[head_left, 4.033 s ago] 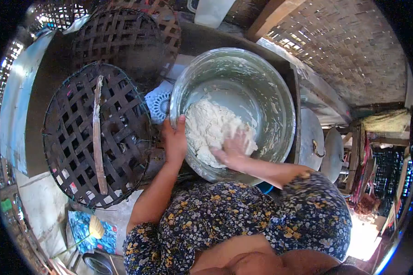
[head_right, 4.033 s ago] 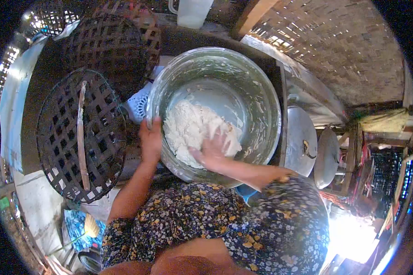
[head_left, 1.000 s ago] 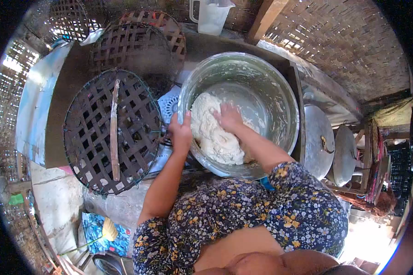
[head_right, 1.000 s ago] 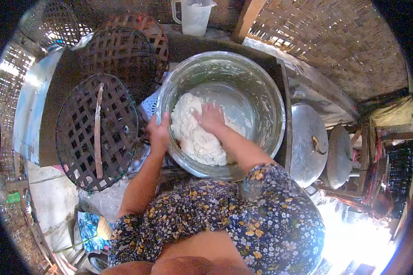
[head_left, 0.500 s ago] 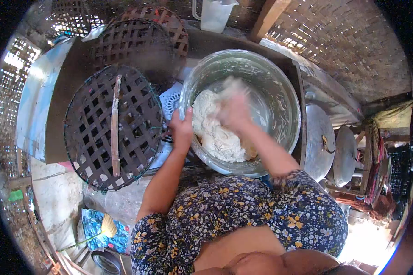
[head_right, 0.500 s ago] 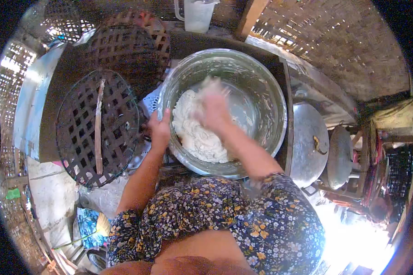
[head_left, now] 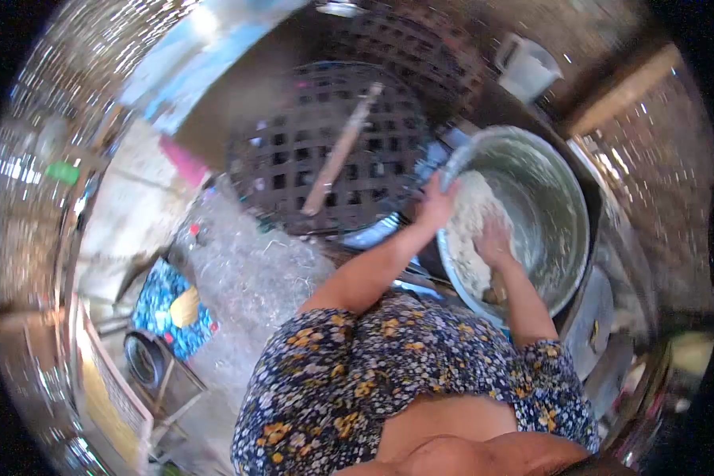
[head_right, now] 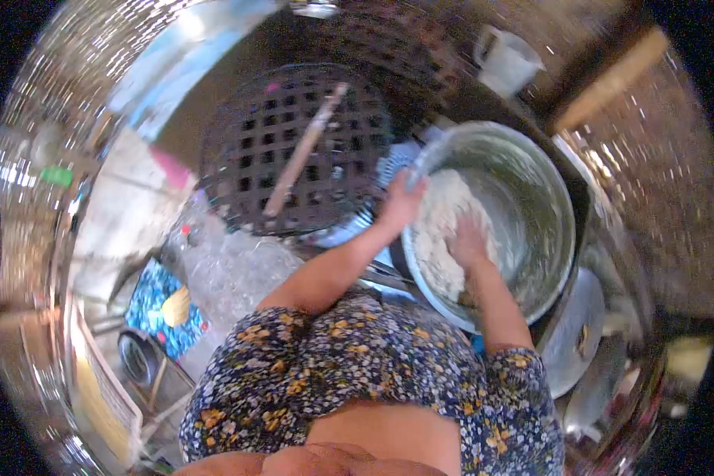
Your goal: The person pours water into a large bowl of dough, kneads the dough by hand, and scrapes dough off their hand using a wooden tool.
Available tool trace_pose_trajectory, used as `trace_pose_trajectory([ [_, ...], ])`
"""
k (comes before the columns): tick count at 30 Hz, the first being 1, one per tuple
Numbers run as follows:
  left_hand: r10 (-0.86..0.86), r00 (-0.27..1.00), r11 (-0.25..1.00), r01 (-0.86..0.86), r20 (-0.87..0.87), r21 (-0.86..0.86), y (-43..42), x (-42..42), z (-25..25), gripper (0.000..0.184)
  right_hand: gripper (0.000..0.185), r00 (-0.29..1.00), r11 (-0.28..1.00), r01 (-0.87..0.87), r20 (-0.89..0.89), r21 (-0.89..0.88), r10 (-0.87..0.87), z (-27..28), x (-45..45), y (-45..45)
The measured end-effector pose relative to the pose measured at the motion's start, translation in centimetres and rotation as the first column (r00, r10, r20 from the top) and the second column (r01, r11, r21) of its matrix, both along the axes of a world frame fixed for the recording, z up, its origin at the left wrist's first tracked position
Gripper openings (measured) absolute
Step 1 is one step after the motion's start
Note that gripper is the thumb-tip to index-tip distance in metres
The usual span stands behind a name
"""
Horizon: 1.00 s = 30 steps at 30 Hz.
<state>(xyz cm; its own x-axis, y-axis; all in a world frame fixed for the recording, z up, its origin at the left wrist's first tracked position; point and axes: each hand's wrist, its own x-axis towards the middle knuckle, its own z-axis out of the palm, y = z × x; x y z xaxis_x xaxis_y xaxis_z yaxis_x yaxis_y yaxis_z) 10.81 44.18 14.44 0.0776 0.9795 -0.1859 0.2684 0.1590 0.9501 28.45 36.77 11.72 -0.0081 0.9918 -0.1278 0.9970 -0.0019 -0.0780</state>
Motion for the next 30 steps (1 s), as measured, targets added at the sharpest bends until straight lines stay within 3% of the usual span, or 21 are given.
trace_pose_trajectory([
  [2,0.036,0.993,0.979,-0.012,-0.114,0.202,-1.4,-0.3,-0.6,0.075,0.054,0.919,0.976,-0.088,-0.393,-0.198,0.003,1.5,3.5,1.7],
  [4,-0.192,0.981,0.979,0.193,-0.018,0.062,-4.5,-3.3,2.2,0.079,0.046,0.68,0.89,-0.043,-0.666,-0.454,-0.307,8.1,4.8,3.4],
  [5,-0.35,0.937,0.923,0.344,0.002,0.17,-5.9,-5.3,3.1,0.077,0.041,0.674,0.985,-0.097,-0.737,-0.14,-0.039,10.7,5.2,3.4],
  [6,-0.465,0.88,0.85,0.412,0.099,0.329,-7.2,-6.9,1.7,0.068,0.04,0.671,1.0,0.012,-0.742,0.027,0.012,12.5,4.8,3.3],
  [7,-0.602,0.678,0.793,0.568,0.422,0.22,-8.3,-8.8,1.8,0.05,0.039,0.664,0.972,0.132,-0.745,0.196,0.06,14.2,4.3,3.0],
  [9,-0.738,0.578,0.658,0.73,0.349,0.184,-10.1,-15.0,4.1,0.043,0.037,0.65,0.786,0.382,-0.746,0.486,0.146,15.6,4.1,2.1],
  [10,-0.769,0.502,0.616,0.746,0.395,0.252,-10.6,-17.3,3.2,0.038,0.04,0.781,0.755,0.379,-0.622,0.536,0.049,12.2,5.9,2.5],
  [12,-0.541,0.47,0.7,0.712,0.698,0.063,-11.7,-21.4,2.7,0.029,0.039,0.95,0.752,0.277,-0.29,0.598,-0.12,3.8,9.8,2.9],
  [13,-0.5,0.503,0.758,0.649,0.705,0.074,-12.0,-24.1,2.5,0.028,0.036,0.997,0.816,-0.074,0.051,0.574,0.055,-1.6,10.4,1.5],
  [14,-0.457,0.527,0.805,0.588,0.716,0.081,-11.9,-26.5,2.0,0.027,0.033,0.858,0.713,-0.503,0.382,0.489,0.344,-5.7,11.8,0.3],
  [15,-0.358,0.42,0.891,0.422,0.834,0.17,-11.6,-28.5,1.0,0.029,0.031,0.7,0.605,-0.71,0.449,0.36,0.555,-5.8,12.9,0.6],
  [16,-0.283,0.282,0.949,0.223,0.917,0.224,-10.7,-30.3,0.4,0.032,0.029,0.824,0.792,-0.566,0.152,0.227,0.546,-2.5,13.1,1.7],
  [18,0.115,0.007,0.973,-0.202,0.993,-0.111,-8.3,-33.0,0.9,0.032,0.027,0.908,0.927,-0.289,-0.377,-0.24,0.185,8.5,10.4,2.7],
  [21,0.431,0.411,0.829,-0.532,0.803,-0.173,-2.1,-35.0,1.9,0.028,0.024,0.6,0.989,0.134,-0.799,0.059,-0.034,14.7,7.5,3.0],
  [23,0.577,0.548,0.774,-0.603,0.606,-0.192,4.1,-35.8,-2.6,0.022,0.028,0.813,0.925,0.223,-0.582,0.307,-0.003,13.9,6.7,2.9],
  [24,0.552,0.754,0.808,-0.588,0.356,-0.009,7.5,-36.6,-5.6,0.023,0.031,0.893,0.871,0.24,-0.45,0.429,-0.024,12.5,6.6,2.9],
  [25,0.51,0.858,0.844,-0.512,0.056,0.163,10.3,-37.0,-7.5,0.024,0.035,0.943,0.914,0.312,-0.204,0.261,-0.263,6.7,10.2,3.4],
  [26,0.755,0.64,0.626,-0.641,-0.142,0.443,10.8,-35.3,-6.3,0.019,0.039,0.991,0.971,0.117,-0.092,0.208,-0.1,3.3,9.7,1.8],
  [27,0.71,0.692,0.684,-0.634,-0.129,0.36,11.8,-34.5,-6.5,0.02,0.037,0.656,0.893,0.424,-0.63,-0.149,-0.416,-0.3,10.0,-0.3],
  [29,0.581,0.81,0.787,-0.535,-0.076,0.308,14.6,-34.6,-8.8,0.022,0.038,0.368,0.847,0.365,-0.776,-0.387,-0.512,-1.1,9.3,-1.2],
  [30,0.489,0.871,0.826,-0.451,-0.033,0.337,16.0,-35.1,-10.3,0.025,0.041,0.691,0.941,0.261,-0.64,-0.214,-0.337,2.7,8.6,-2.2],
])
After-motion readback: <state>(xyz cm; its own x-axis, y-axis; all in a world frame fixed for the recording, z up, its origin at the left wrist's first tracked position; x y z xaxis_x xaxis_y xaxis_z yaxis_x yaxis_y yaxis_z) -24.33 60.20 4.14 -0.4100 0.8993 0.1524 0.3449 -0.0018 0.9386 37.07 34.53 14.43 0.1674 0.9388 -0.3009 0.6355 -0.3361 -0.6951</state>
